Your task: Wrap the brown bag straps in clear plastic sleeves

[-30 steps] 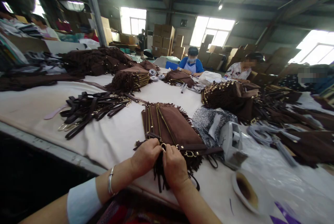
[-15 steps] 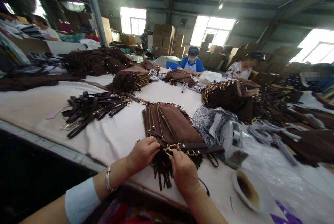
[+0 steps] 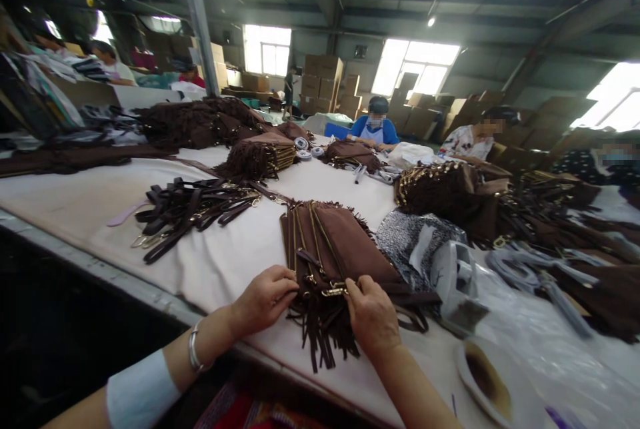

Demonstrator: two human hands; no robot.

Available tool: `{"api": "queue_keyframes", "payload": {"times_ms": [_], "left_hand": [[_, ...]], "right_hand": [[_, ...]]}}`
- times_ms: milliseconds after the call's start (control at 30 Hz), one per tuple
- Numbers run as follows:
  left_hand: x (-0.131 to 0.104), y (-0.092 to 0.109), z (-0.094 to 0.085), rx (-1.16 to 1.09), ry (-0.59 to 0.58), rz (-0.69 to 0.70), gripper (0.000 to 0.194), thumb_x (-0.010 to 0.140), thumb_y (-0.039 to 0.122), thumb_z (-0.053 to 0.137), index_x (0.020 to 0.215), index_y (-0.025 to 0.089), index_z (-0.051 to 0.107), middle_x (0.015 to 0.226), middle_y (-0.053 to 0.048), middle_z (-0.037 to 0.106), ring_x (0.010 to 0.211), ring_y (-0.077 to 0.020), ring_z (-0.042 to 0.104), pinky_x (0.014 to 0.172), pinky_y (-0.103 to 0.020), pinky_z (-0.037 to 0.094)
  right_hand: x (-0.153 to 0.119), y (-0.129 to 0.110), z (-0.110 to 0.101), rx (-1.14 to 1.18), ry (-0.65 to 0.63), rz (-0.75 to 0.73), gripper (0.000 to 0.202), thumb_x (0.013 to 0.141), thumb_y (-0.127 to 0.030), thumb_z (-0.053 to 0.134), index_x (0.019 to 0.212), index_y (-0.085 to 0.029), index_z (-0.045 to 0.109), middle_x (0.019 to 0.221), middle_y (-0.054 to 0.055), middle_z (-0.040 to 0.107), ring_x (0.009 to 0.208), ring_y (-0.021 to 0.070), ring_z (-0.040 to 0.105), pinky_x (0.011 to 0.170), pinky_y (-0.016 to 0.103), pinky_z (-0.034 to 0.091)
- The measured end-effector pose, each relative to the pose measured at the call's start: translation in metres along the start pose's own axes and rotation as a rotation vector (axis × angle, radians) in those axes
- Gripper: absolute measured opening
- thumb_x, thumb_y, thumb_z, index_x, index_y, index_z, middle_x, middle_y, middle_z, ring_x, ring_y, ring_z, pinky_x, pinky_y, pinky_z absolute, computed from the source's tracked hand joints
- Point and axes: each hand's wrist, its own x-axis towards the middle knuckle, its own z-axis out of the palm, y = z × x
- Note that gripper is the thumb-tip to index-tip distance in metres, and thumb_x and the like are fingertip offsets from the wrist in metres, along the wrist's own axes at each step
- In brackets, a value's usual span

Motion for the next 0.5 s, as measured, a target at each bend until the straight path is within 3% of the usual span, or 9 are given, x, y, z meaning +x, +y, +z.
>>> {"api": "queue_keyframes", "payload": {"times_ms": [167,267,433,500], "left_hand": [[-0.004,-0.019,-0.016,-0.036,0.077,-0.128,0.017,0.090,0.021,0.050,0.092,0.018,0.067,0.094,-0.009,0.064,0.089,-0.0180,0.059,0.083,-0.032,0.049],[-0.002,-0.043,-0.025,0.010,0.141,-0.258,0.017,0.090,0.022,0.050,0.091,0.018,0.067,0.092,-0.008,0.064,0.089,-0.0176,0.060,0.085,-0.031,0.049],[0.014,-0.108,-0.047,0.227,0.217,-0.660,0.021,0.085,0.019,0.055,0.101,0.017,0.066,0.102,-0.008,0.065,0.100,-0.0190,0.058,0.096,-0.031,0.044],[0.020,-0.133,-0.061,0.292,0.271,-0.779,0.028,0.081,0.017,0.057,0.108,0.016,0.064,0.112,-0.012,0.061,0.110,-0.0233,0.053,0.102,-0.035,0.039]], "right_hand": [[-0.007,-0.012,-0.017,0.048,0.060,0.010,0.035,0.088,-0.030,0.056,0.120,-0.018,0.062,0.114,0.015,0.062,0.106,0.0305,0.056,0.090,0.045,0.043],[-0.013,-0.025,-0.020,0.179,0.106,-0.044,0.032,0.089,-0.028,0.055,0.118,-0.018,0.062,0.116,0.014,0.063,0.109,0.0296,0.057,0.094,0.046,0.044],[-0.036,-0.049,0.008,0.363,0.233,-0.274,0.023,0.083,-0.022,0.061,0.105,-0.025,0.069,0.104,0.008,0.070,0.096,0.0249,0.066,0.084,0.037,0.054],[-0.046,-0.057,0.026,0.414,0.270,-0.232,0.020,0.083,-0.019,0.060,0.095,-0.030,0.072,0.095,0.005,0.073,0.088,0.0240,0.068,0.078,0.035,0.057]]}}
